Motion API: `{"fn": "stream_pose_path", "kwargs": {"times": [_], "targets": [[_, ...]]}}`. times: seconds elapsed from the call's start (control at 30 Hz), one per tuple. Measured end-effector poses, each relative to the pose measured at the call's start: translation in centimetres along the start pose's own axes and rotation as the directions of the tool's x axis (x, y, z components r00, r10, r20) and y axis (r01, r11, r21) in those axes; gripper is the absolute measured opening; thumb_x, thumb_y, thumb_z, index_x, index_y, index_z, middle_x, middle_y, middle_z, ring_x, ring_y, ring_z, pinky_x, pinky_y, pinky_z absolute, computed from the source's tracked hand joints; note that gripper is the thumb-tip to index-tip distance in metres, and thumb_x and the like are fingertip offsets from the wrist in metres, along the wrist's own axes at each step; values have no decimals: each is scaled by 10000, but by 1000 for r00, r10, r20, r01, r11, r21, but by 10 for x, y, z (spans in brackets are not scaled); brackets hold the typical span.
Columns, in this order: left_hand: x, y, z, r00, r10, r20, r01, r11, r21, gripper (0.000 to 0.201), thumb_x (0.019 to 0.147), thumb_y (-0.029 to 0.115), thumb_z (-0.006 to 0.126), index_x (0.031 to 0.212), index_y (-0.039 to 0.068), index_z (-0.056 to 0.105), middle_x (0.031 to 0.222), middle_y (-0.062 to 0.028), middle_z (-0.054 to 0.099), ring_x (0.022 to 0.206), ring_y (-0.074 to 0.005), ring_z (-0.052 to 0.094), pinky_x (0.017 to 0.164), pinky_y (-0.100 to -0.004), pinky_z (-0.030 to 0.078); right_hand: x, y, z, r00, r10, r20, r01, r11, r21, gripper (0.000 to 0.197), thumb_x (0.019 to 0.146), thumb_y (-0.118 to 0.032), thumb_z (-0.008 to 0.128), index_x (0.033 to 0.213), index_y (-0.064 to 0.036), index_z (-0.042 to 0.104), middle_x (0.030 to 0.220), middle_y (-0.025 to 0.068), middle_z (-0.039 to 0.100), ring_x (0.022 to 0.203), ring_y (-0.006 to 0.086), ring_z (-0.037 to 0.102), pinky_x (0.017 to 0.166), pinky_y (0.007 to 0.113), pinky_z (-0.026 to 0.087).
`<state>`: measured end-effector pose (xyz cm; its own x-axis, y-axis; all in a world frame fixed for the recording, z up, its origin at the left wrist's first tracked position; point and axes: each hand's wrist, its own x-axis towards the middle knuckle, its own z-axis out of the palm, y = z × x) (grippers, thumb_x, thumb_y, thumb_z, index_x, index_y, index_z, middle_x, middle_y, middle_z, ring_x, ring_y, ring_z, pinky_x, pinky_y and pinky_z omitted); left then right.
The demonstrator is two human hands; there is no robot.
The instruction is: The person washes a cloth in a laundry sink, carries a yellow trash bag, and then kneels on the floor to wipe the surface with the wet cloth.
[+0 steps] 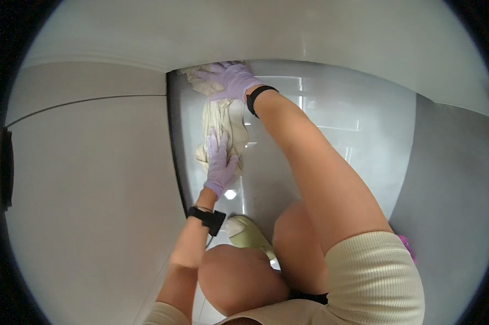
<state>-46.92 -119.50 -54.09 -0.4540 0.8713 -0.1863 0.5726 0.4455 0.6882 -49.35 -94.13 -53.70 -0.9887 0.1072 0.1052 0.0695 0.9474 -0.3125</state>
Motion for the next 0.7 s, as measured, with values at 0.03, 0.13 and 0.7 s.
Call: {"fn": "stream_pose_path", "kwargs": {"times": [0.03,0.13,0.7], "targets": [[7,4,1,997,61,46,-65,995,81,740,784,90,613,1447,76,285,1526,-262,43,1396,-451,102,1146,-447,121,-11,3,-14,987,116,110,-119,993,25,732,804,-466,613,1441,-247,326,1443,100,368,1330,327,330,1070,436,316],[-2,13,-11,976,98,195,-118,988,94,751,778,110,616,1449,84,281,1524,-254,76,1402,-432,98,1149,-445,125,-49,3,-49,937,273,218,-279,960,-1,780,777,-494,631,1448,-258,308,1433,117,374,1319,342,340,1063,448,318],[1,148,-50,601,538,591,-794,486,366,677,806,273,604,1417,136,348,1543,-101,152,1404,-333,172,1146,-451,154,-252,-46,-201,353,935,-26,-717,252,-650,922,822,-718,398,1477,-91,231,1510,155,250,1410,300,186,1149,433,114]]}}
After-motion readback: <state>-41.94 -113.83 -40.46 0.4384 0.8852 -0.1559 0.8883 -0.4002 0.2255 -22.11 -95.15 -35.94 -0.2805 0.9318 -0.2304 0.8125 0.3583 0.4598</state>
